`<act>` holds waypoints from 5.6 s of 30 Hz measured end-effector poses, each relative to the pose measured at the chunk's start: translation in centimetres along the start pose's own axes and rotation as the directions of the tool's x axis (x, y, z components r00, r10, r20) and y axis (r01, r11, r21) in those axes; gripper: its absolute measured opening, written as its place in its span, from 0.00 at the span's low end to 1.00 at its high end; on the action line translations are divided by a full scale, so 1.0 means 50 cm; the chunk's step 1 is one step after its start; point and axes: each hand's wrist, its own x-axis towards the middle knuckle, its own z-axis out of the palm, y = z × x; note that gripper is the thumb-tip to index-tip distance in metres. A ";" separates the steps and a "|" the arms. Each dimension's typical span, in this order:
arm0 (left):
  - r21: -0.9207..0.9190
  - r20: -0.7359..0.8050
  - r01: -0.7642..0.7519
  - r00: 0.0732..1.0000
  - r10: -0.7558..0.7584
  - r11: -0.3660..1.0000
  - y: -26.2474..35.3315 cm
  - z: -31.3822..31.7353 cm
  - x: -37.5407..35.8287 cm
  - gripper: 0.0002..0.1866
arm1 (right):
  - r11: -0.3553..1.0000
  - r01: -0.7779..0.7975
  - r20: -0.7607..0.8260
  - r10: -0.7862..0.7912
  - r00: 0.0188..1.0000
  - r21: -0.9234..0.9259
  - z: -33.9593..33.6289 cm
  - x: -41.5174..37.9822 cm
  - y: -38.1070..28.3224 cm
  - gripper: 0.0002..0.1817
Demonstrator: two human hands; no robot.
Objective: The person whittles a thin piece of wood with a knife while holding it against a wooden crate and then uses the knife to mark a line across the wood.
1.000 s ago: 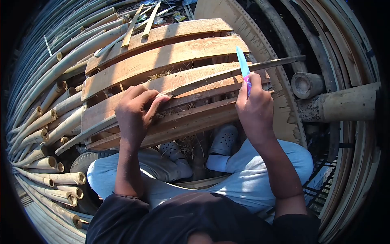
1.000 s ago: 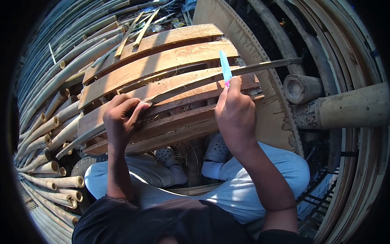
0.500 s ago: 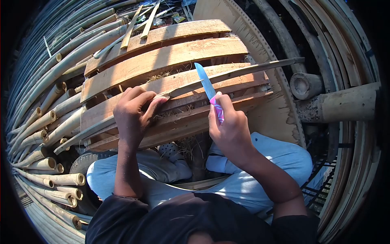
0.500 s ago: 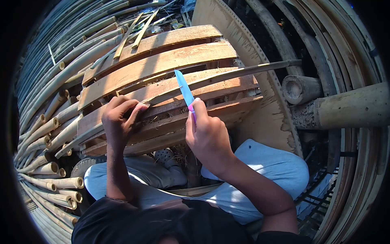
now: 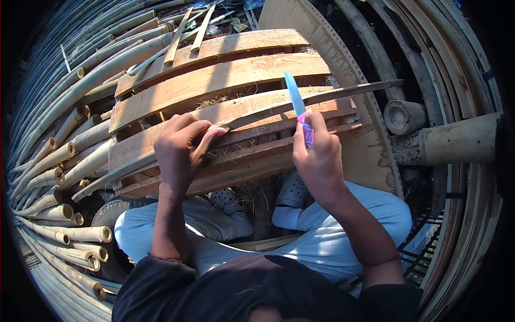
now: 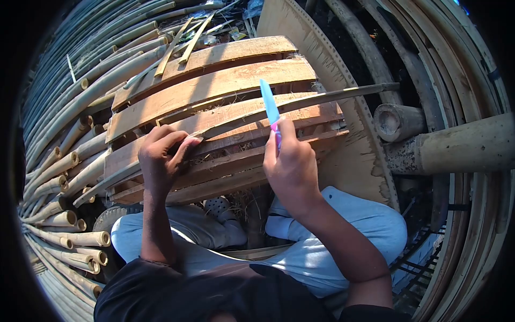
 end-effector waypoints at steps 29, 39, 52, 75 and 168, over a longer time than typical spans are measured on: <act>-0.003 -0.003 0.011 1.000 -0.011 1.000 -0.004 0.004 -0.003 0.11 | 0.991 0.133 0.051 -0.135 0.990 0.032 0.047 -0.020 -0.015 0.12; 0.012 -0.024 0.001 1.000 0.000 1.000 0.001 0.006 -0.001 0.12 | 0.997 0.071 0.037 -0.071 0.997 0.012 0.017 0.035 0.003 0.07; -0.002 -0.019 -0.006 1.000 0.006 1.000 -0.002 0.004 -0.002 0.12 | 0.992 0.104 0.151 -0.092 0.984 -0.070 0.065 -0.030 -0.044 0.07; -0.143 0.224 -0.022 0.973 0.054 0.989 -0.011 -0.046 0.007 0.10 | 0.992 0.012 0.015 -0.010 1.000 -0.123 -0.007 0.029 -0.017 0.09; -0.104 -0.064 0.110 0.991 -0.117 0.988 -0.034 -0.203 -0.027 0.11 | 0.894 0.197 0.192 -0.127 0.973 -0.403 -0.122 -0.012 0.003 0.20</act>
